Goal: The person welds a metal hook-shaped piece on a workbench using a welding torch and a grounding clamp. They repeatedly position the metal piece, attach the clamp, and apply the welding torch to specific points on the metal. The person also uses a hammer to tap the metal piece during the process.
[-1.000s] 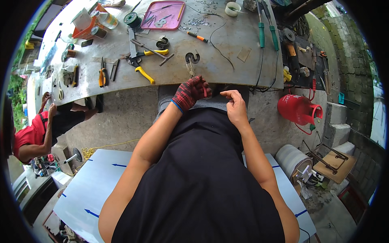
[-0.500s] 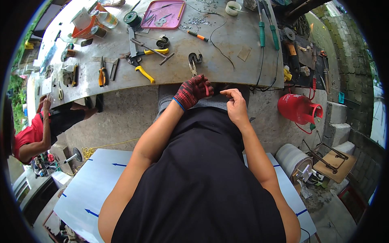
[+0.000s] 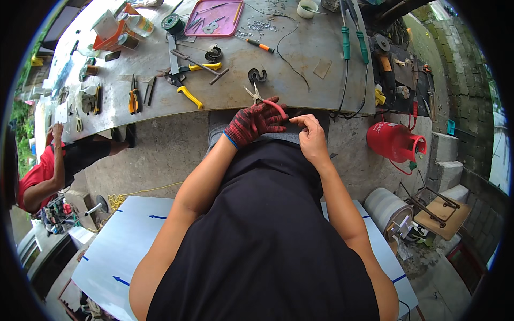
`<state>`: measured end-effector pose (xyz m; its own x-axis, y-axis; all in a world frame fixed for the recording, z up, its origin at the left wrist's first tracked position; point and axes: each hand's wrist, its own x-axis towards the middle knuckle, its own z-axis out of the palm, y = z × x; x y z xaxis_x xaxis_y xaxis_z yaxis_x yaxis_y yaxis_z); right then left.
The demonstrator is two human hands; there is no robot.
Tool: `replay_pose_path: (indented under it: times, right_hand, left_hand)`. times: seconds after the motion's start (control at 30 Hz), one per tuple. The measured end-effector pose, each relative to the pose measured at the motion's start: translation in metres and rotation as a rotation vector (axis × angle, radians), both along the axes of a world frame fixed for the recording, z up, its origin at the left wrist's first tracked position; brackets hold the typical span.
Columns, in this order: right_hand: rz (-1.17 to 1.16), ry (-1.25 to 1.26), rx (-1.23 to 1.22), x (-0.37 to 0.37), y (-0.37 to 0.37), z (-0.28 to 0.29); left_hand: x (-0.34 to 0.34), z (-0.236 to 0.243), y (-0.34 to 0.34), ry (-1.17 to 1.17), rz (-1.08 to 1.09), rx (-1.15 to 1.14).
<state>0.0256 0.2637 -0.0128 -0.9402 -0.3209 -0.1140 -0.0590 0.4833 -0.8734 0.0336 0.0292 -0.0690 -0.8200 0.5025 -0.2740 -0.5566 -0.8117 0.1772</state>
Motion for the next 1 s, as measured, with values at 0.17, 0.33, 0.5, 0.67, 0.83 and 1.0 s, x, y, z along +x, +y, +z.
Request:
replay_pose_path:
  times: [0.17, 0.33, 0.5, 0.67, 0.83, 1.0]
  right_hand:
    - [-0.013, 0.004, 0.005, 0.001, 0.004, 0.000]
    - [-0.022, -0.007, 0.013, 0.004, 0.007, -0.001]
    - [-0.029, -0.029, 0.015, 0.005, 0.004, 0.006]
    - [-0.017, 0.010, -0.029, 0.003, -0.001, 0.008]
    - [-0.022, 0.005, -0.057, 0.002, -0.004, 0.005]
    - [-0.038, -0.028, -0.031, 0.009, -0.001, 0.005]
  left_hand:
    - [0.019, 0.007, -0.012, 0.014, -0.100, -0.109]
    - [0.041, 0.025, -0.024, 0.062, -0.109, -0.381]
    - [0.040, 0.048, -0.069, 0.155, 0.167, -0.761]
    - [0.030, 0.059, -0.168, -0.021, 0.339, -1.266]
    - [0.028, 0.032, -0.242, -0.305, 0.345, -1.333]
    - [0.021, 0.014, -0.261, -0.427, 0.323, -1.475]
